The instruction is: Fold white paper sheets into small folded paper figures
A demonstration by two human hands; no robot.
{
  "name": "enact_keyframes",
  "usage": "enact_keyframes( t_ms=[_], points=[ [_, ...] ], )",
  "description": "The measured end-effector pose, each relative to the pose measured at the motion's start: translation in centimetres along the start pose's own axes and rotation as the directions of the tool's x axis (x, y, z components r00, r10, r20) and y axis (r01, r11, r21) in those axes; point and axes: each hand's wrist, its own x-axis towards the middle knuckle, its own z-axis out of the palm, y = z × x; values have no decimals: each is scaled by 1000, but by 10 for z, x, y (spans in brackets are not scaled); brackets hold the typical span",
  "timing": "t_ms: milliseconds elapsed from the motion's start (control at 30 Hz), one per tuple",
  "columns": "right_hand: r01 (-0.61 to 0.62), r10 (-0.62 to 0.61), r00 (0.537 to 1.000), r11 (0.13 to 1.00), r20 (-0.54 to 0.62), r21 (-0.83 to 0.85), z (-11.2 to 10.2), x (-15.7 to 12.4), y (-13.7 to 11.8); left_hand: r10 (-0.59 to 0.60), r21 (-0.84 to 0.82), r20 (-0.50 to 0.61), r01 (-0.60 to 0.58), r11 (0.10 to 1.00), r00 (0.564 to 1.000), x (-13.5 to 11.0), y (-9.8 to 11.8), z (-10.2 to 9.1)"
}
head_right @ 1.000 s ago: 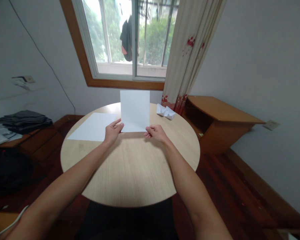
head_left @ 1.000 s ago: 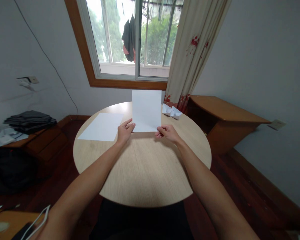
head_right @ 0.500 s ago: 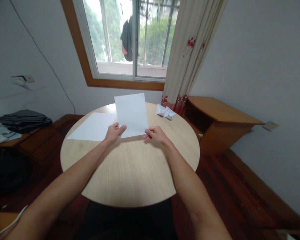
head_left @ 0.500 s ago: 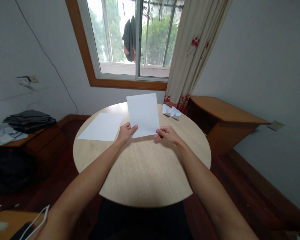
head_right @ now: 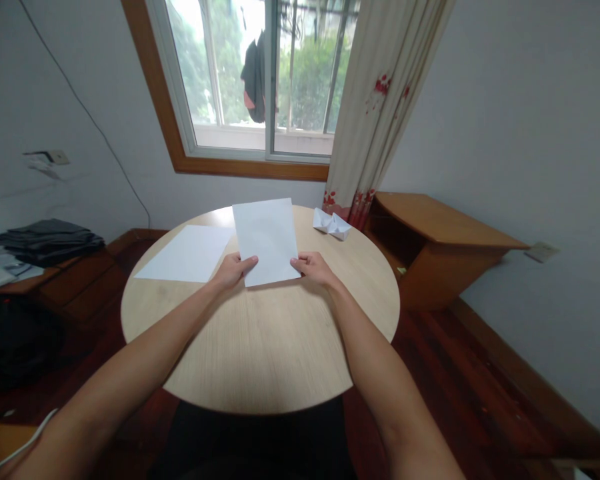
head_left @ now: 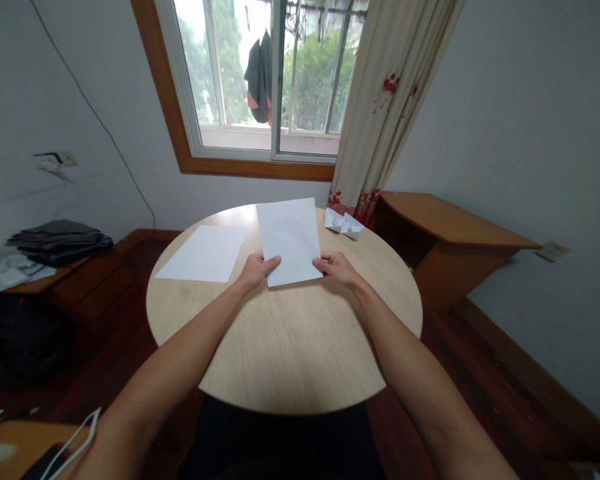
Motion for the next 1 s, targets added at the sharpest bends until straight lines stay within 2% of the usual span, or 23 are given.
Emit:
enact_keyframes(
  t_ms=[133,333,433,600,833,1000],
  points=[
    [-15,15,999,1000,31,-26,-1,-2,-2,20,-23,35,-19,1000,999,-2,0,1],
    [-40,42,997,998,68,-41,0,-4,-6,51,54,-130,-44,998,990,-9,6,9],
    [-58,60,995,998,83,-25,-1,-3,-3,62,87,-172,-47,995,983,-10,6,12],
    [-156,153,971,988,183,4,-4,-4,-3,135,132,-224,-107,985,965,-8,3,8],
    [-153,151,981,988,120,4,-3,-3,-5,173,148,-240,-140,979,955,-7,4,6],
    [-159,153,975,987,160,27,-3,-5,-8,200,154,-242,-166,974,950,-7,4,6]
  ],
)
